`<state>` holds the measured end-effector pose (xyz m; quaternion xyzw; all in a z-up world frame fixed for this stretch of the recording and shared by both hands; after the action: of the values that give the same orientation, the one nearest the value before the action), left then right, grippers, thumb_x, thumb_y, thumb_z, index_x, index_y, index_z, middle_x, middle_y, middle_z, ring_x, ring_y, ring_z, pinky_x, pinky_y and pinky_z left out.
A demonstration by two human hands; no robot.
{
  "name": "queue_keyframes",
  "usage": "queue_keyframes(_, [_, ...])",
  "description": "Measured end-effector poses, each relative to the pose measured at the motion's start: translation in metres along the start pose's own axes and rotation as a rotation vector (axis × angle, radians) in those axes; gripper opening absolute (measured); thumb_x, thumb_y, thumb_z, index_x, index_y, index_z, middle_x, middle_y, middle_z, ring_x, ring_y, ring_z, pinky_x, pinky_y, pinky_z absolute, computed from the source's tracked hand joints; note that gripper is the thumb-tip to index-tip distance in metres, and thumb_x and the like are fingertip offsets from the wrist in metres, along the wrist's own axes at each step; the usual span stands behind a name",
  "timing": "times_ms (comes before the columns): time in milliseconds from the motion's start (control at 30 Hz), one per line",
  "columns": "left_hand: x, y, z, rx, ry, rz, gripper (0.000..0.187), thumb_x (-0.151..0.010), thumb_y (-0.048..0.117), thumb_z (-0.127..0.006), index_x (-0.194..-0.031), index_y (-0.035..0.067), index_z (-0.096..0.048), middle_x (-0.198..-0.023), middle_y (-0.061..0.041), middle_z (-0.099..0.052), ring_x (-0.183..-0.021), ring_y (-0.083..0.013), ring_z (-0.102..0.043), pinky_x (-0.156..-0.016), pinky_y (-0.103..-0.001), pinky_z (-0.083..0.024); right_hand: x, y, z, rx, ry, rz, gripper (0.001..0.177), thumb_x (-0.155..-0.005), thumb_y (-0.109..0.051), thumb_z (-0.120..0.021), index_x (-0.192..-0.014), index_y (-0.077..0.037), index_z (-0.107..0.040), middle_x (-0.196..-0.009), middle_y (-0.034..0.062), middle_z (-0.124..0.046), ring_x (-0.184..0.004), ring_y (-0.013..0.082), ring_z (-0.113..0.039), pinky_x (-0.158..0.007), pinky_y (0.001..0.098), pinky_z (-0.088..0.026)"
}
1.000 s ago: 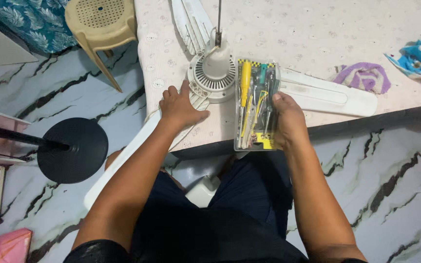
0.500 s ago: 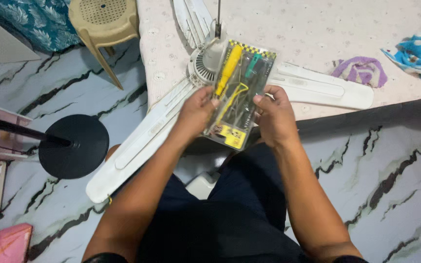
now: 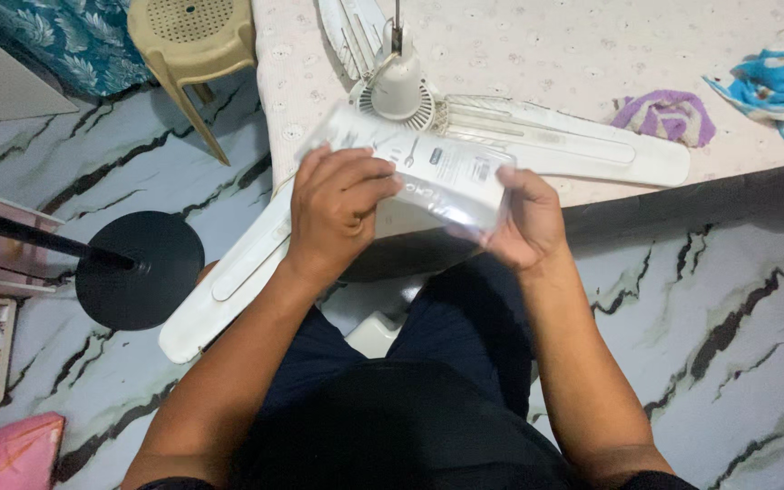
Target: The person uses a screwdriver to loosen and remove screws from the central hub of a white electric fan placed on a table. They handle the fan blades and hub while working with the tool, but the fan remains partially assembled by the end of the clip.
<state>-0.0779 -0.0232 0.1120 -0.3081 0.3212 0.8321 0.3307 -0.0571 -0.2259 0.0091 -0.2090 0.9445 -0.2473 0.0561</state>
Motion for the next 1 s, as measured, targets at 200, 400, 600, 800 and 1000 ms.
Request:
queue_keyframes(200, [0.016,-0.011,-0.007,-0.107,0.063,0.121,0.026,-0.08,-0.003,-0.075,-0.098,0.016,-0.077,-0.133,-0.008,-0.066,-0.135,-0.0318,-0.055,-0.121,-0.054,-0.028,0.001,0.007,0.005,-0.069,-0.003,0.076,0.079,-0.082,0.001,-0.059,-0.156,0.012,-0.034,-0.148,0.0279,-0.054,-0.139,0.0389,-0.054,-0.12,0.0528,-0.044])
queue_keyframes(400, [0.056,-0.059,-0.036,0.585,0.22,0.683,0.081,-0.091,0.01,-0.069,-0.161,0.011,-0.027,-0.166,-0.025,-0.019,-0.152,-0.0416,-0.034,-0.123,-0.049,-0.038,0.003,0.001,-0.005,0.045,0.106,0.205,0.084,-0.073,0.006,-0.055,-0.154,0.0,-0.036,-0.149,0.0235,-0.051,-0.141,0.0378,-0.051,-0.117,0.0552,-0.044])
queue_keyframes(600, [0.073,-0.048,-0.104,1.401,-0.113,1.045,0.079,-0.102,0.05,-0.056,-0.163,0.022,-0.015,-0.162,-0.009,-0.033,-0.144,-0.0329,-0.038,-0.106,-0.051,-0.04,0.02,0.016,-0.042,1.125,0.267,0.622,0.067,-0.087,0.005,-0.062,-0.151,-0.008,-0.046,-0.154,0.0202,-0.051,-0.143,0.0432,-0.051,-0.121,0.0517,-0.042])
queue_keyframes(800, [0.044,-0.047,-0.086,1.9,0.199,0.892,0.06,-0.107,0.051,-0.04,-0.144,0.005,-0.049,-0.136,-0.015,-0.06,-0.126,-0.0297,-0.06,-0.113,-0.049,-0.046,0.038,0.058,-0.093,1.721,-0.073,0.896,0.067,-0.073,0.005,-0.055,-0.139,-0.001,-0.051,-0.151,0.0199,-0.051,-0.151,0.0472,-0.034,-0.127,0.0564,-0.015])
queue_keyframes(1000, [0.041,-0.058,-0.078,1.872,0.289,0.865,0.06,-0.106,0.052,-0.036,-0.145,0.007,-0.046,-0.14,-0.012,-0.059,-0.128,-0.0288,-0.059,-0.112,-0.05,-0.046,0.037,0.049,-0.094,1.672,0.14,1.038,0.045,-0.086,0.01,-0.058,-0.128,-0.006,-0.064,-0.151,0.02,-0.051,-0.151,0.044,-0.042,-0.13,0.0515,-0.031])
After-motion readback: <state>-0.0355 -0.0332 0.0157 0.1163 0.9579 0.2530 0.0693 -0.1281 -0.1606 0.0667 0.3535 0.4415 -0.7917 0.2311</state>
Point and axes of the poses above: each hand's wrist, its own x-axis away from the middle knuckle, its own z-axis out of the back of the hand, y = z × x, the point moved 8 cm from there along -x, towards the middle knuckle
